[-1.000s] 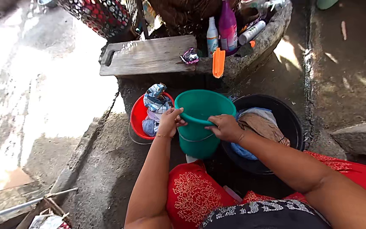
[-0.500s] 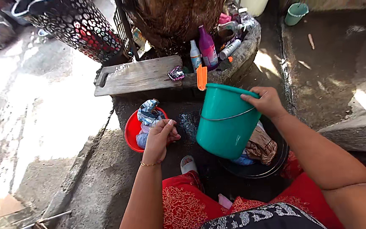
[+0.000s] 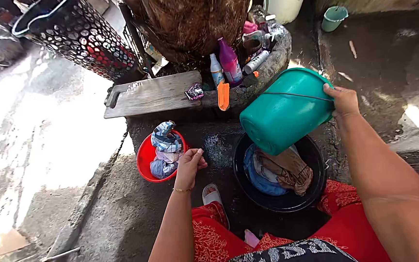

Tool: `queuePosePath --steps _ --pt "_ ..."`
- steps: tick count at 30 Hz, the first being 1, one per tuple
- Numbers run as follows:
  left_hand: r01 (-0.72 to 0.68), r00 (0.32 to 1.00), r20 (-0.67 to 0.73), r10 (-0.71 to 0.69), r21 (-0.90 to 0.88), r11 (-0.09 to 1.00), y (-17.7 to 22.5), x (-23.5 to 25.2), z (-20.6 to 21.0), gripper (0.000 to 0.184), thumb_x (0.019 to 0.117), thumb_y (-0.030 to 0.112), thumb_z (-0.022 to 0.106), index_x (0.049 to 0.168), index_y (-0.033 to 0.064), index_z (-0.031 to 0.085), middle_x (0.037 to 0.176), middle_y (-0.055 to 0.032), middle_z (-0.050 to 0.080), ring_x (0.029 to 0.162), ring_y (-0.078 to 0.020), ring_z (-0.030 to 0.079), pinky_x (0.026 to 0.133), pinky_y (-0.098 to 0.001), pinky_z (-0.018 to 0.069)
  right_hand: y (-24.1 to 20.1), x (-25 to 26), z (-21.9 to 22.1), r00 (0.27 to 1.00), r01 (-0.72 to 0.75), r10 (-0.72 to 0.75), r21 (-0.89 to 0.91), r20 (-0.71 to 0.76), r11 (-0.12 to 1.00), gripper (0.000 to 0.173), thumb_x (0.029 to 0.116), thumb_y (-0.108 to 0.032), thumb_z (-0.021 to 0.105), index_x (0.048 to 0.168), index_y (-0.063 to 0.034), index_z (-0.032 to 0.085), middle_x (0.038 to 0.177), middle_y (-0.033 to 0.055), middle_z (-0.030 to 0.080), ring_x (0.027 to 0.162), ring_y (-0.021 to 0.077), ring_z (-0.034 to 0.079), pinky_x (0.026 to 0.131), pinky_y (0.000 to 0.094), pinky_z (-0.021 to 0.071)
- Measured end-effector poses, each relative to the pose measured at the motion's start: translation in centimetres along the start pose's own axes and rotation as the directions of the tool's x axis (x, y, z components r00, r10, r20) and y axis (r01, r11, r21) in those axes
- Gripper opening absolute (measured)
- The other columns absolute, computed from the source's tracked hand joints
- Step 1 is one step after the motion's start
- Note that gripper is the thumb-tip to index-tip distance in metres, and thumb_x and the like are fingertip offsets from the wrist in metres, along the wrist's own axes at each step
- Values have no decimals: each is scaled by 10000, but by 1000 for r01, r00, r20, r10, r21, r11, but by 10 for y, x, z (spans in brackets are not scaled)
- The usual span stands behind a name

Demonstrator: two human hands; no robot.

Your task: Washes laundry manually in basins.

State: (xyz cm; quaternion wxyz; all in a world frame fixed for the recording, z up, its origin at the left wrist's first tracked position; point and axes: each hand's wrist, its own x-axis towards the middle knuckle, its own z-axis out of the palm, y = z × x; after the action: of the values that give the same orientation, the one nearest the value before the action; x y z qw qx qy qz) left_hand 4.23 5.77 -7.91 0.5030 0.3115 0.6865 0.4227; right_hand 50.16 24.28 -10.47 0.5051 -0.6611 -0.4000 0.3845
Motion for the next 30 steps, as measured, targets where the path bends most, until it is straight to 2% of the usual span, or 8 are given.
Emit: queuePosePath --steps 5,9,17,20,24,25,28,30 --pt "77 990 94 -107 274 959 -11 14 15 219 1074 157 536 1161 -34 598 825 -53 649 704 -105 664 725 -284 587 11 5 -10 993 -33 55 199 -103 980 224 973 -349 685 873 -151 654 787 -61 658 716 53 636 702 312 556" --pt "-22 939 272 -212 661 750 -27 29 25 376 1062 261 559 1321 -9 592 1071 -188 677 963 -266 681 932 -441 543 -1 8 -17 977 -48 120 366 -177 929 342 979 -402 669 1140 -100 655 1020 26 696 931 141 683 835 387 580" --pt "-110 799 308 -517 919 378 -70 40 56 641 1036 357 606 1526 -5 406 1444 -297 529 1377 -423 504 1150 -584 379 -40 6 -52 998 65 -60 742 -34 668 415 1113 -362 391 1426 -105 481 1331 105 633 1254 242 614 1073 495 509" --pt "-43 810 245 -533 931 363 -80 46 65 673 1040 364 590 1542 -24 367 1475 -294 503 1397 -413 487 1157 -574 377 -49 -9 -66 995 87 -49 523 -86 848 340 1025 -157 589 1353 -113 512 1206 53 665 1116 194 672 979 437 567" --pt "136 858 148 -492 858 495 -111 51 90 722 1033 379 586 1577 -6 308 1471 -287 512 1375 -405 516 1143 -566 406 -35 -25 -72 963 177 -198 -120 -185 977 396 885 -185 778 1228 -57 626 1123 22 671 998 74 661 915 308 566" --pt "155 865 142 -482 837 525 -119 51 97 754 1024 363 604 1593 1 268 1455 -293 525 1353 -414 534 1129 -571 421 -25 -24 -73 956 191 -243 -277 -165 942 366 886 -202 780 1177 -21 650 1110 74 677 997 102 658 926 335 555" --pt "165 853 148 -501 833 528 -130 50 107 835 1002 263 640 1624 14 141 1454 -284 530 1353 -403 540 1135 -552 423 4 -28 -70 973 109 -216 -659 -83 744 374 961 -260 722 1094 85 662 1114 312 655 1073 412 622 956 620 436" --pt "180 851 144 -504 823 539 -138 54 111 792 994 225 645 1609 7 197 1448 -282 535 1347 -396 546 1125 -546 434 28 -33 -74 992 20 -110 -813 -54 582 397 1004 -315 663 1140 58 666 1196 351 641 1186 526 587 979 731 389"
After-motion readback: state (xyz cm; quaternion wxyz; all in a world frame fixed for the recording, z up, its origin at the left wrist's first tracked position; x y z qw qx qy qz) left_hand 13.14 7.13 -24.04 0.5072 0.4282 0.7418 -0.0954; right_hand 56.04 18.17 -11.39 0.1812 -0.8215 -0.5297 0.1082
